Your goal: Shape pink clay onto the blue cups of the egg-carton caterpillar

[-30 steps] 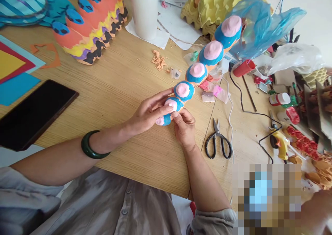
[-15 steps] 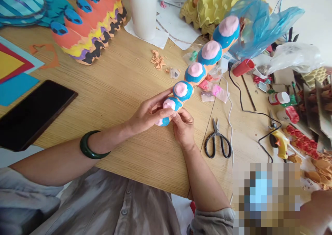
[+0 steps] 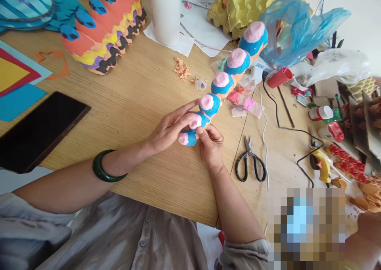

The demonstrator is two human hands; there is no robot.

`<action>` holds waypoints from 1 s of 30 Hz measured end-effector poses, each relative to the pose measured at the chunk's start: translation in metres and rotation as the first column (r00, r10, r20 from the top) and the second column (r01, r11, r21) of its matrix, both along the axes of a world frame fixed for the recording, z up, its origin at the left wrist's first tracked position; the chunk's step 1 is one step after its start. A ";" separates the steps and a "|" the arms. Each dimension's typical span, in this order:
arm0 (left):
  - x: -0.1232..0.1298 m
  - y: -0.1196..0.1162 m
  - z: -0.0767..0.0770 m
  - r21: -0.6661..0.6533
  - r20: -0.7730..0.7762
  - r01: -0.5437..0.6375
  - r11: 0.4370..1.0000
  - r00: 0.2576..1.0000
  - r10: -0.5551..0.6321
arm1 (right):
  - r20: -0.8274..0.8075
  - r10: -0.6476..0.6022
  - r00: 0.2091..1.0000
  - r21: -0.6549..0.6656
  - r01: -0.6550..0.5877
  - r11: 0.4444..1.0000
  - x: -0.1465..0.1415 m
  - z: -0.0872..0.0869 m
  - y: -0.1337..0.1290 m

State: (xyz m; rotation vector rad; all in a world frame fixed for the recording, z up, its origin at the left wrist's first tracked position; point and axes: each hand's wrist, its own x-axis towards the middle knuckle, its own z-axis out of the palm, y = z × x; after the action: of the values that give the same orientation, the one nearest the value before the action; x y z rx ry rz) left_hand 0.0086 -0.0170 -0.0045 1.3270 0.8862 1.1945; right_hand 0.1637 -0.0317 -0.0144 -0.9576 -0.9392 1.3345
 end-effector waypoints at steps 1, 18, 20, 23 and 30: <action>-0.001 0.001 0.001 0.026 -0.020 -0.042 0.999 0.999 0.042 | -0.003 -0.006 1.000 -0.003 0.006 1.000 0.001 0.001 0.000; -0.005 0.006 0.003 0.414 -0.100 -0.221 0.883 0.953 0.286 | 0.068 -0.070 0.995 -0.035 0.073 0.997 0.003 0.002 0.001; -0.007 0.005 0.003 0.502 -0.148 -0.232 0.833 0.926 0.347 | 0.054 -0.060 0.997 -0.038 0.062 0.997 0.003 0.003 0.001; -0.009 0.004 0.003 0.601 -0.202 -0.229 0.765 0.883 0.423 | 0.057 -0.053 0.997 -0.052 0.056 0.997 0.003 0.003 0.000; -0.007 0.007 0.004 0.340 -0.073 -0.307 0.889 0.934 0.350 | 0.014 -0.091 0.996 -0.098 0.092 0.991 0.006 0.001 0.002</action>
State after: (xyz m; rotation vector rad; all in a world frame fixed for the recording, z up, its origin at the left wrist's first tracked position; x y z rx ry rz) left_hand 0.0020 -0.0103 -0.0003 1.5760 1.0757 1.5831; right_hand 0.1699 -0.0297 -0.0136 -1.0707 -0.8330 1.3087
